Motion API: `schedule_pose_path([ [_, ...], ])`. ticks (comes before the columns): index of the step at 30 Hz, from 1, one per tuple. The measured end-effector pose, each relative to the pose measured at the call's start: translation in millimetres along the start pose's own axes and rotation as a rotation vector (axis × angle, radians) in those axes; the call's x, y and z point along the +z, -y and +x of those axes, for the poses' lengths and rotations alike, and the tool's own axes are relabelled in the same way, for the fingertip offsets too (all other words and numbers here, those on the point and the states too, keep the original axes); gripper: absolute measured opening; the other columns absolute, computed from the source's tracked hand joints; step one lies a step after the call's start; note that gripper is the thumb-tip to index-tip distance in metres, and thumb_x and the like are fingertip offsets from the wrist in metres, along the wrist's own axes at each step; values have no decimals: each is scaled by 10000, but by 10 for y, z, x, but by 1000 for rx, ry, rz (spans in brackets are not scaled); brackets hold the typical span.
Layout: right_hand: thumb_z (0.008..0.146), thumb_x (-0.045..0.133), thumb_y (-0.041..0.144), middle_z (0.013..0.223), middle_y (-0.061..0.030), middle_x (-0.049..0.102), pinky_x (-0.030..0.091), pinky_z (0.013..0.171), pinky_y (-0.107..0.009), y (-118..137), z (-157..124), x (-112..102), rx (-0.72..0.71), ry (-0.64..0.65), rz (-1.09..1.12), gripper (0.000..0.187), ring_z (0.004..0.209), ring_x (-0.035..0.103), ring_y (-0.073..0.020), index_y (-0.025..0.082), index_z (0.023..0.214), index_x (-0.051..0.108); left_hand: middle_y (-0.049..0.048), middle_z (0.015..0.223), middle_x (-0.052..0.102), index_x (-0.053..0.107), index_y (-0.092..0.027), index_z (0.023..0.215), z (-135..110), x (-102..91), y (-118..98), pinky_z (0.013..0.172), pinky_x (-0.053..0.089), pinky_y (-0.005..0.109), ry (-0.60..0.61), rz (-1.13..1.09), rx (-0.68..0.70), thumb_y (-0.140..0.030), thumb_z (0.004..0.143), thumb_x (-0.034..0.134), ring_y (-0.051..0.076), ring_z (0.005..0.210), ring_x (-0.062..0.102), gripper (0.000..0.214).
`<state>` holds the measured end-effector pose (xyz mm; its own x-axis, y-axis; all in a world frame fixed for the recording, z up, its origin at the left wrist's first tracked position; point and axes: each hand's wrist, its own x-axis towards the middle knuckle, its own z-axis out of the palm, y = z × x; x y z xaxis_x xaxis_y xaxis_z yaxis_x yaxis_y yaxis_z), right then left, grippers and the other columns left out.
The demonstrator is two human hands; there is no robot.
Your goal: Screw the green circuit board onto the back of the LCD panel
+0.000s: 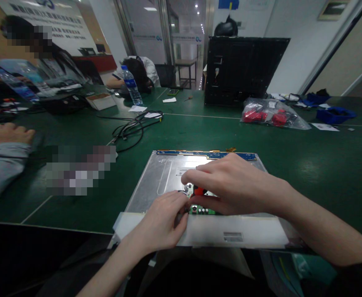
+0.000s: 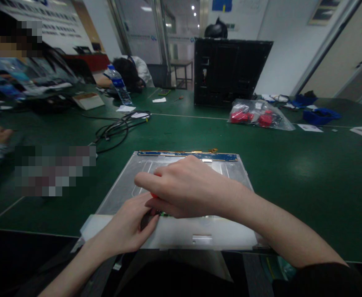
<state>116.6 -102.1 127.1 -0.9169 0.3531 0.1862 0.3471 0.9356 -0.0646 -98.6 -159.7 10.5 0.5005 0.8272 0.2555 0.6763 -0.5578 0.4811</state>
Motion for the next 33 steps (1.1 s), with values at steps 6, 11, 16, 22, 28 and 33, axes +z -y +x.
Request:
schedule_pose_path([
  [6,1022,571,345,863,-40,740,245,562,-286,11,3,-17,18,26,-15,201,673,607,-147,174,1121,609,59,859,635,543,-209,855,5,-11,-1,730,482,370,16,2,8,-185,892,456,229,789,588,98],
  [11,1024,558,333,845,-38,735,247,561,-286,5,-2,-24,19,29,-23,201,665,605,-156,173,1133,611,50,844,630,543,-207,853,4,-5,15,714,473,365,7,1,22,-172,885,465,224,768,581,91],
  [16,1025,547,322,813,-22,714,246,555,-281,8,-8,-26,14,18,-18,186,640,572,-145,173,1114,615,52,831,623,546,-203,850,5,-7,25,699,470,369,7,-1,37,-178,884,467,228,755,576,89],
  [22,1020,564,343,795,-18,712,240,550,-284,8,-7,-14,19,12,-40,193,630,574,-151,178,1107,613,57,841,627,556,-197,863,13,-7,11,703,472,373,7,2,40,-179,891,455,229,758,580,106],
  [28,1016,586,358,794,-16,727,243,547,-283,-1,-11,-8,0,-14,-47,203,629,602,-151,179,1106,613,57,828,614,543,-201,848,-9,5,15,689,463,364,-1,12,38,-181,890,451,228,753,575,103],
  [33,1021,568,358,819,-9,747,261,555,-282,-54,-67,-50,-26,-116,-37,209,652,642,-153,172,1101,617,38,805,596,523,-208,845,-9,5,29,674,443,342,-9,6,61,-157,861,480,215,739,564,68],
])
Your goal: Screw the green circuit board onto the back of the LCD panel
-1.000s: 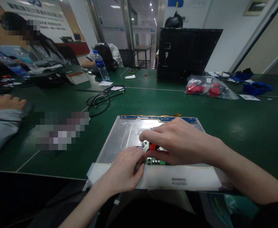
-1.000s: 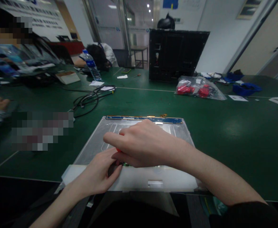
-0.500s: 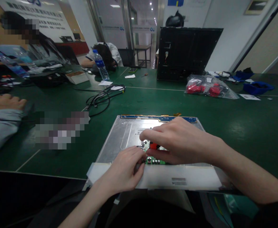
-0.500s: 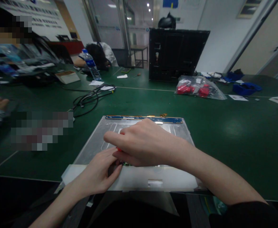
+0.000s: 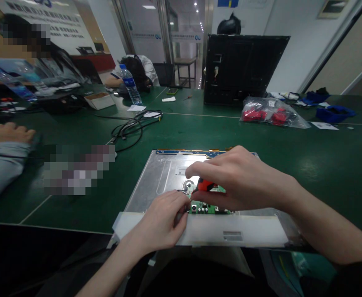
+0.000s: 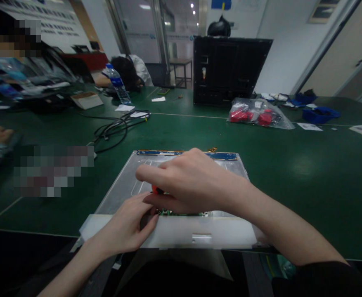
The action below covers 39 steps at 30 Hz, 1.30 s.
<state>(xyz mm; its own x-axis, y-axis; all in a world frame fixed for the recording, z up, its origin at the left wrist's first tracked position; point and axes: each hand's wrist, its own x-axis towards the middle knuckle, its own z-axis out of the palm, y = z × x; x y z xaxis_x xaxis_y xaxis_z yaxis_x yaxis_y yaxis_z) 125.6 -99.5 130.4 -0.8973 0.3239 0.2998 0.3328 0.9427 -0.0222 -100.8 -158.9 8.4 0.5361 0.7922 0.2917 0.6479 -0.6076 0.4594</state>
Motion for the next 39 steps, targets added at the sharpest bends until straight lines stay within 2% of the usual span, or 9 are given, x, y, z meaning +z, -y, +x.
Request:
schedule_pose_path([
  [4,1012,580,348,800,2,748,268,556,-274,-47,-34,-29,-3,-85,-20,191,621,631,-136,174,1083,615,27,805,595,518,-213,867,2,-4,-3,673,425,329,-3,-8,3,-146,851,483,203,733,553,78],
  [11,974,635,326,775,25,739,256,542,-260,-75,-47,-53,2,-155,-29,163,596,609,-112,191,1062,618,14,781,568,507,-212,856,13,-11,-11,645,383,312,10,-4,-16,-143,852,479,188,707,522,74],
  [17,985,621,329,790,19,746,271,549,-254,-67,-52,-54,-4,-155,-24,169,599,618,-115,186,1075,617,14,775,569,513,-212,860,19,-13,-5,643,388,314,10,-2,-17,-139,846,480,190,701,528,81],
  [24,1005,594,351,796,3,748,291,554,-262,-43,-31,-12,-18,-77,-9,198,619,639,-136,171,1082,622,22,789,584,500,-218,853,3,1,-4,644,409,319,-22,-4,-9,-142,837,482,196,703,541,81],
  [28,990,619,328,807,10,754,303,561,-250,-61,-36,-29,-3,-107,5,164,625,637,-121,182,1065,621,25,799,585,517,-213,869,3,-11,-14,652,410,320,-24,-6,-22,-124,830,474,199,720,547,106],
  [34,944,693,341,792,3,739,347,572,-237,-108,-91,-117,146,-238,-56,176,639,649,-130,188,986,618,17,761,608,573,-197,907,22,-44,8,681,417,340,-106,7,-29,-172,912,458,197,710,556,118],
  [39,844,771,362,729,2,701,372,542,-243,-299,-232,-110,399,-390,-96,249,576,611,-139,201,910,594,11,742,631,596,-197,904,30,-116,33,699,453,342,-169,33,-84,-204,955,443,186,694,579,161],
])
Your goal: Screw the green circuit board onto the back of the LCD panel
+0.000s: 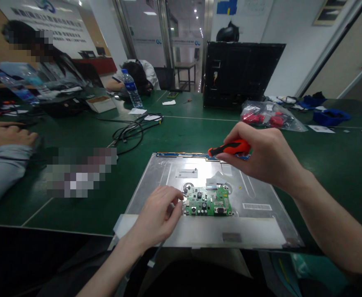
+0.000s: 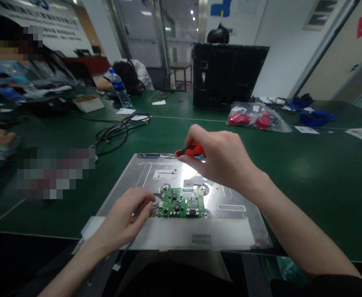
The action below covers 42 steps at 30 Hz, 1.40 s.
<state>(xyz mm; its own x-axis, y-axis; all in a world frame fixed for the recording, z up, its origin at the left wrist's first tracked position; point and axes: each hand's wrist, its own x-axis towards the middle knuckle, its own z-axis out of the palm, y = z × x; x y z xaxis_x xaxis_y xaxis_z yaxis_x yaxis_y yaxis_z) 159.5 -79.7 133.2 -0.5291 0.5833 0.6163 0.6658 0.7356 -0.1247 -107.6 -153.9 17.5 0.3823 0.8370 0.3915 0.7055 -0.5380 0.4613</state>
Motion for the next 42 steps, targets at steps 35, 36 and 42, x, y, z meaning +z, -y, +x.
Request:
schedule_pose_path([
  [35,759,709,586,660,83,605,412,468,-262,-1095,-830,785,834,-19,810,587,458,517,-114,230,1160,470,12,771,631,591,-195,860,1046,62,559,655,400,265,327,40,-16,-242,864,561,175,699,565,56],
  [36,763,707,577,663,82,607,413,470,-263,-1095,-831,781,829,-16,808,579,459,518,-116,229,1162,473,17,790,641,602,-193,875,1054,64,552,663,406,267,336,37,-12,-245,866,560,176,709,572,68],
  [42,795,682,545,689,79,615,410,473,-262,-1078,-824,771,802,3,816,535,465,516,-112,228,1175,480,20,756,621,624,-183,809,1111,120,527,659,399,265,382,42,19,-225,878,518,166,671,557,133],
])
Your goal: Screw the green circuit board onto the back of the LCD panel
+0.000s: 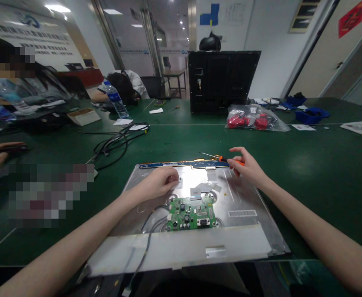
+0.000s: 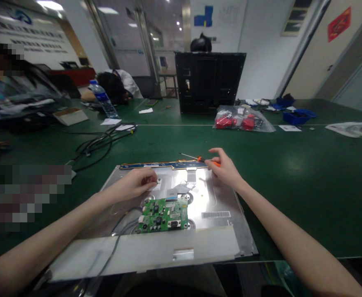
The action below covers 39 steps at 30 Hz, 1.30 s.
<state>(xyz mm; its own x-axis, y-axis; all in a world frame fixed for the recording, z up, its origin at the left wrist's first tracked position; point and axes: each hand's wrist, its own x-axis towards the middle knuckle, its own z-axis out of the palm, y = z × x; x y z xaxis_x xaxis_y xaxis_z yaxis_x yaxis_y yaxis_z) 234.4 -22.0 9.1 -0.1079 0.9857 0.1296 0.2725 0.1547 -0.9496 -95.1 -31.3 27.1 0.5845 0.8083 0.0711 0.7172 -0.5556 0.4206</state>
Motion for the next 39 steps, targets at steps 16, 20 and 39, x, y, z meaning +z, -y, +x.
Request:
schedule_pose_path([
  [16,841,657,490,692,74,612,413,487,-258,50,-19,-3,-40,27,-35,458,473,523,-110,219,1174,497,18,810,695,656,-187,829,311,76,-577,684,441,256,132,-9,229,-117,859,594,160,729,617,99],
  [20,852,650,495,697,70,619,413,495,-256,47,-20,-1,-51,31,-56,457,483,527,-111,217,1183,500,44,815,701,671,-171,815,385,222,-754,720,442,293,159,56,366,-94,873,623,190,760,631,108],
  [39,846,640,477,666,64,619,376,519,-260,88,-62,43,-125,43,-106,427,497,509,-118,208,1154,521,55,929,761,758,-176,1017,333,326,-582,782,467,290,115,-70,410,-89,911,672,195,861,682,162],
])
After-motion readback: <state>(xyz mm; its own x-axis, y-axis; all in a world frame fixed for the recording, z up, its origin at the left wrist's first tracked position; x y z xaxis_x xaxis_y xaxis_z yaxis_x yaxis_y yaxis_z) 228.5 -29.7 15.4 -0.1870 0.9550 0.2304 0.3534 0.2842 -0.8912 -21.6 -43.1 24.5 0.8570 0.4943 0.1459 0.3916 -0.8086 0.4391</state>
